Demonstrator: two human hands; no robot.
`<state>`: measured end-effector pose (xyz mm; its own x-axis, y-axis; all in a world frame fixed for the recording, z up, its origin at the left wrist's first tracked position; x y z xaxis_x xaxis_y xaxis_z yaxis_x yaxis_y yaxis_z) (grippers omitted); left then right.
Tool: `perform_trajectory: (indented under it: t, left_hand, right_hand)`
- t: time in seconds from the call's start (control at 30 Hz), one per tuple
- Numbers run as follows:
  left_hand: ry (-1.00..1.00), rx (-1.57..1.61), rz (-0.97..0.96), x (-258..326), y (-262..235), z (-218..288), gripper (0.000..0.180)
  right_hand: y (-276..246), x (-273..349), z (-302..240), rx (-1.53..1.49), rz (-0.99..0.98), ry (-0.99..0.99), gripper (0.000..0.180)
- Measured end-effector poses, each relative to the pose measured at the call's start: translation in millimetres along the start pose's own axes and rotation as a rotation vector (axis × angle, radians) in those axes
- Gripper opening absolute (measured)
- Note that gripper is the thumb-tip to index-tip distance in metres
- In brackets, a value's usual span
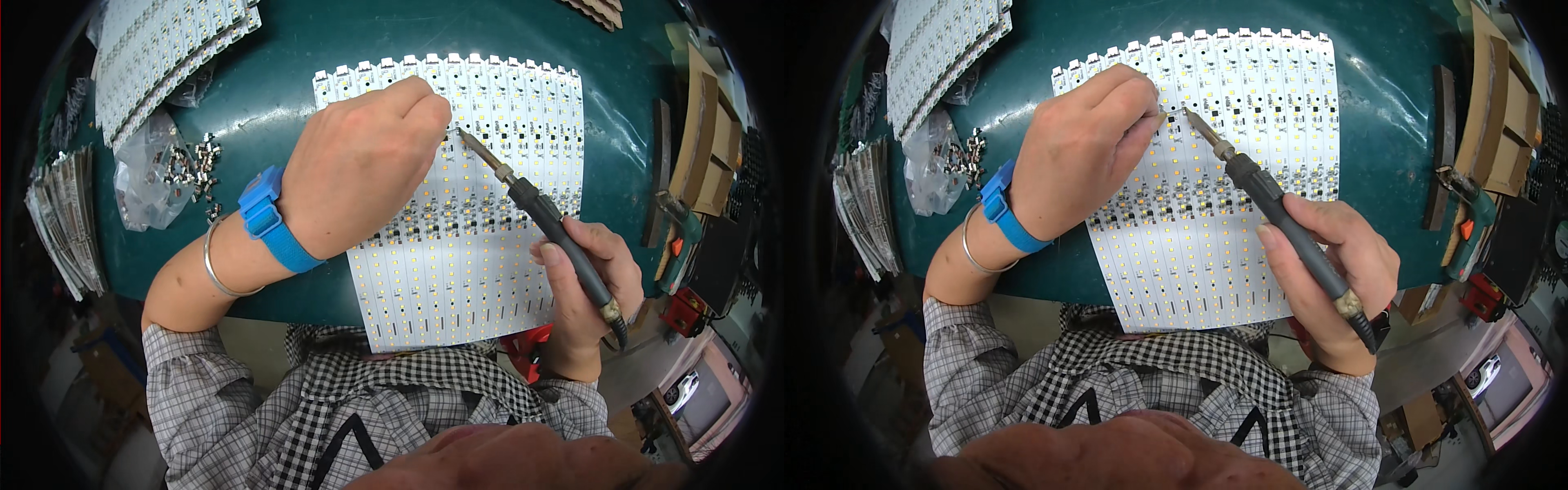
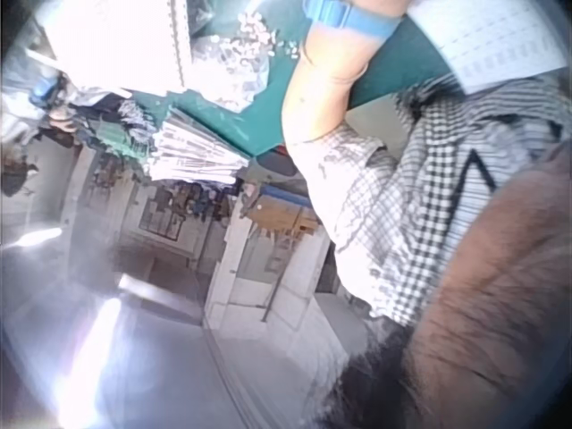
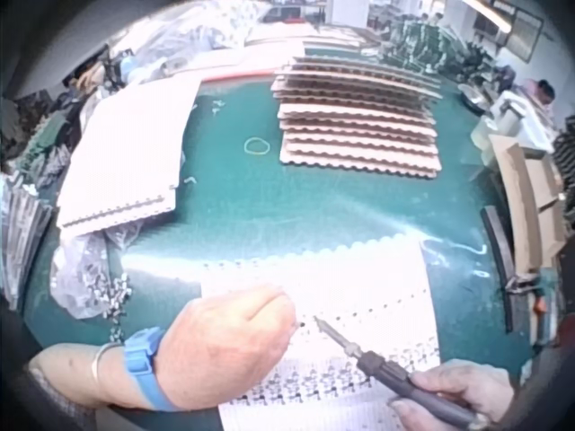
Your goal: The person inserts electronic components into a circuit board sheet by hand, solders them with a soldering iron, and places the sheet onto a stack.
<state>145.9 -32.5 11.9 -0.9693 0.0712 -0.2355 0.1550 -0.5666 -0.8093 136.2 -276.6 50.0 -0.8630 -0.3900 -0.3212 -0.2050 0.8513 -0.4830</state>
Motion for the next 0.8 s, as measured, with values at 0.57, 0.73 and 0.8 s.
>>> perform_trajectory:
  t: [0.57, 0.73, 0.8]
  left_hand:
    - [0.047, -0.009, 0.036, 2, 1, -2, 0.015]
    - [-0.021, 0.309, 0.022, 1, -19, -7, 0.015]
    - [-0.045, 0.228, 0.031, 1, -27, -9, 0.015]
  right_hand:
    - [-2, 4, -2, -0.131, 0.009, 0.064, 0.031]
    - [-17, 6, -5, -0.323, 0.283, 0.016, 0.031]
    - [-16, 5, -7, -0.275, 0.168, -0.063, 0.032]
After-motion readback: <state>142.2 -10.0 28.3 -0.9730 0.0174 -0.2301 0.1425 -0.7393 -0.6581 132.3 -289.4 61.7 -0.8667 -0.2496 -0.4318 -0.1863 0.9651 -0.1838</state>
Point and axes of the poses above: each hand's wrist, its own x-axis away from the middle knuckle, its own y-axis out of the palm, z = x × y, the point moved 2 cm from there along -x, towards the middle knuckle, and after that the axes turned 11 degrees about -y, right-handed, at the moved point
